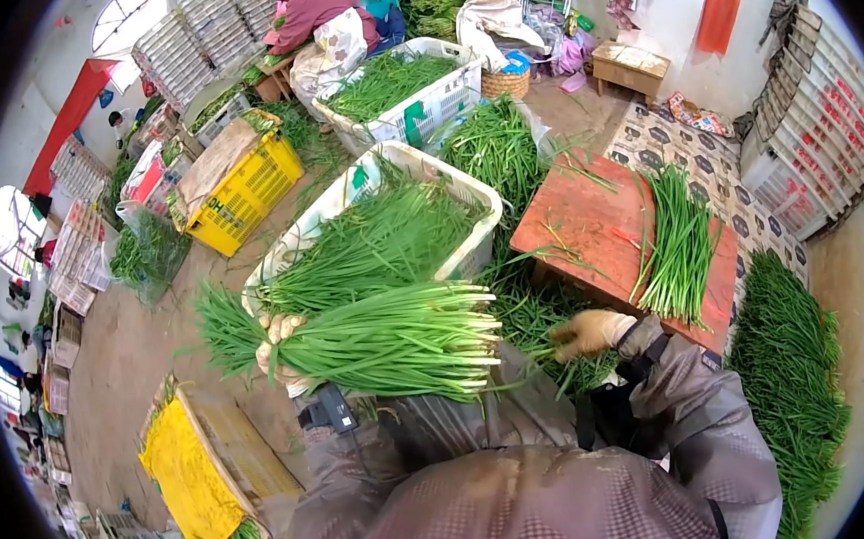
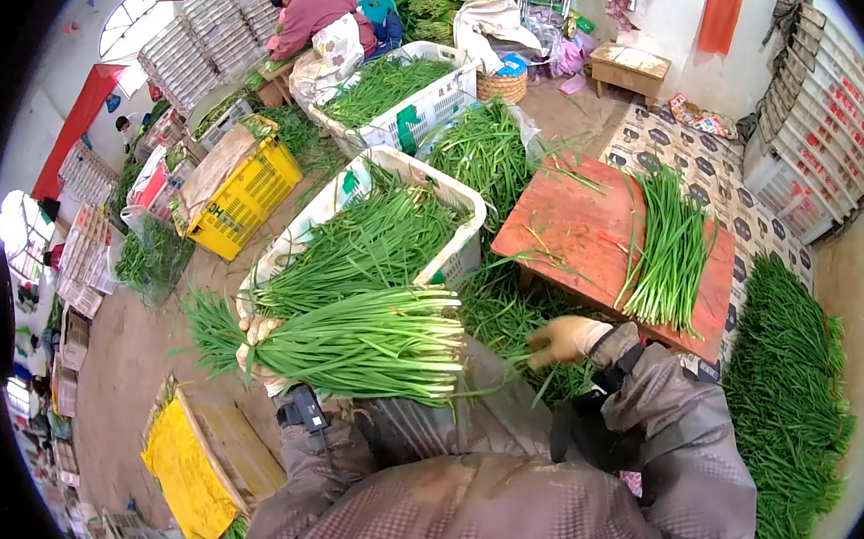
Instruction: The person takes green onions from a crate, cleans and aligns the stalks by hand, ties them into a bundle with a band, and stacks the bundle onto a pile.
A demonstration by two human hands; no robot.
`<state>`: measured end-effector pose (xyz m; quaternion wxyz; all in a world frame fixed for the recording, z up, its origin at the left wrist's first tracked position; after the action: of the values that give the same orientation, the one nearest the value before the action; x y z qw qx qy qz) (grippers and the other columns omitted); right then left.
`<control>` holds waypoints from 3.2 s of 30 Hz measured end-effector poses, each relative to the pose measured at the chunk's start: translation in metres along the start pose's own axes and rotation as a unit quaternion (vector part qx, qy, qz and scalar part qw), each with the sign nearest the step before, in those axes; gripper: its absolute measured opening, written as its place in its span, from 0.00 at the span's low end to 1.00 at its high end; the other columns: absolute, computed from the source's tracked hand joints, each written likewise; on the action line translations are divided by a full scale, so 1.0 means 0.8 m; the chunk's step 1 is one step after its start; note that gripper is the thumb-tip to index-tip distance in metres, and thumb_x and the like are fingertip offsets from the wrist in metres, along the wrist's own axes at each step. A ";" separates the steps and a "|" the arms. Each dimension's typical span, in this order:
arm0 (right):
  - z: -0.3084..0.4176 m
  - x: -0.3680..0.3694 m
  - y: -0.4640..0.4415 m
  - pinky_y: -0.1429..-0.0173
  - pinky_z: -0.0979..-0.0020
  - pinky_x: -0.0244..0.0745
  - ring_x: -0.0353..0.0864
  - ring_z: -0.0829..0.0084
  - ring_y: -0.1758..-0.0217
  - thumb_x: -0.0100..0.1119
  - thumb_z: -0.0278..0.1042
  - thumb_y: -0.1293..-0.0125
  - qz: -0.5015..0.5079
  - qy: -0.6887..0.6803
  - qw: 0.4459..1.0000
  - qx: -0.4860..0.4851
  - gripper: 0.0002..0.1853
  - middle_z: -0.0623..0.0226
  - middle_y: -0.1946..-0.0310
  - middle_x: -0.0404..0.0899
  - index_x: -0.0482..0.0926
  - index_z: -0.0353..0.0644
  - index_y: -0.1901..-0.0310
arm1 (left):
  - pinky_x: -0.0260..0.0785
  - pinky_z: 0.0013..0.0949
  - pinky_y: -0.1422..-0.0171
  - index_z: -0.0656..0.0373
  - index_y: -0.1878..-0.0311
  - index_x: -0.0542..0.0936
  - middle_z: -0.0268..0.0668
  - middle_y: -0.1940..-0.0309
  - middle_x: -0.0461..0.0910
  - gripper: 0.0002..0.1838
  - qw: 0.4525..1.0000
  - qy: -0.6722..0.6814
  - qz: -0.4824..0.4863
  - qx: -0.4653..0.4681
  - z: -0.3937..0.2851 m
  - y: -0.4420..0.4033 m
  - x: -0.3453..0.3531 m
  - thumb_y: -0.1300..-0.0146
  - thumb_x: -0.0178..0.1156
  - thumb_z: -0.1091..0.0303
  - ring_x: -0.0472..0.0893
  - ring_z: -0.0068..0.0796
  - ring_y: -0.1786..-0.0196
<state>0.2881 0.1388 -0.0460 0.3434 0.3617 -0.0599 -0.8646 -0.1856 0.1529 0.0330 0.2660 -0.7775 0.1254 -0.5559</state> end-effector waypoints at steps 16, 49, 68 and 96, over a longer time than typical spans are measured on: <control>0.056 -0.037 -0.098 0.45 0.57 0.74 0.82 0.52 0.51 0.55 0.58 0.37 -0.018 0.152 0.985 0.075 0.26 0.49 0.58 0.84 0.86 0.40 0.56 | 0.66 0.39 0.38 0.55 0.49 0.67 0.28 0.69 0.70 0.20 0.999 0.032 0.034 0.008 0.022 -0.015 0.051 0.43 0.62 0.71 0.73 0.24 0.61; 0.202 -0.051 -0.052 0.60 0.60 0.76 0.83 0.57 0.69 0.61 0.48 0.38 -0.152 0.041 0.973 -0.169 0.17 0.55 0.72 0.84 0.87 0.41 0.66 | 0.64 0.41 0.38 0.59 0.49 0.71 0.31 0.69 0.73 0.20 0.999 0.014 -0.025 -0.042 0.028 -0.015 0.012 0.46 0.61 0.75 0.73 0.28 0.61; 0.257 -0.021 -0.059 0.61 0.60 0.76 0.83 0.58 0.68 0.62 0.49 0.36 -0.193 0.071 0.940 -0.270 0.16 0.56 0.72 0.82 0.83 0.42 0.66 | 0.60 0.43 0.32 0.63 0.52 0.74 0.35 0.66 0.74 0.14 0.995 -0.021 -0.062 -0.069 0.022 -0.015 -0.016 0.42 0.58 0.73 0.73 0.32 0.55; 0.191 -0.113 -0.029 0.51 0.76 0.72 0.78 0.79 0.60 0.62 0.28 0.36 -0.197 -0.380 0.877 -0.218 0.07 0.70 0.63 0.83 0.83 0.35 0.60 | 0.68 0.43 0.38 0.66 0.52 0.73 0.36 0.70 0.77 0.15 0.963 -0.123 -0.232 0.054 -0.006 0.029 -0.072 0.39 0.59 0.69 0.77 0.34 0.61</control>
<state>0.2185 0.1919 0.1102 0.1864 -0.0747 0.0763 -0.9767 -0.2079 0.1605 -0.0242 0.1844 -0.8324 -0.1224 -0.5081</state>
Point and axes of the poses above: each hand's wrist, its own y-axis away from the middle knuckle, its own x-axis out of the palm, z = x × y, the point moved 7 cm from there along -y, towards the middle knuckle
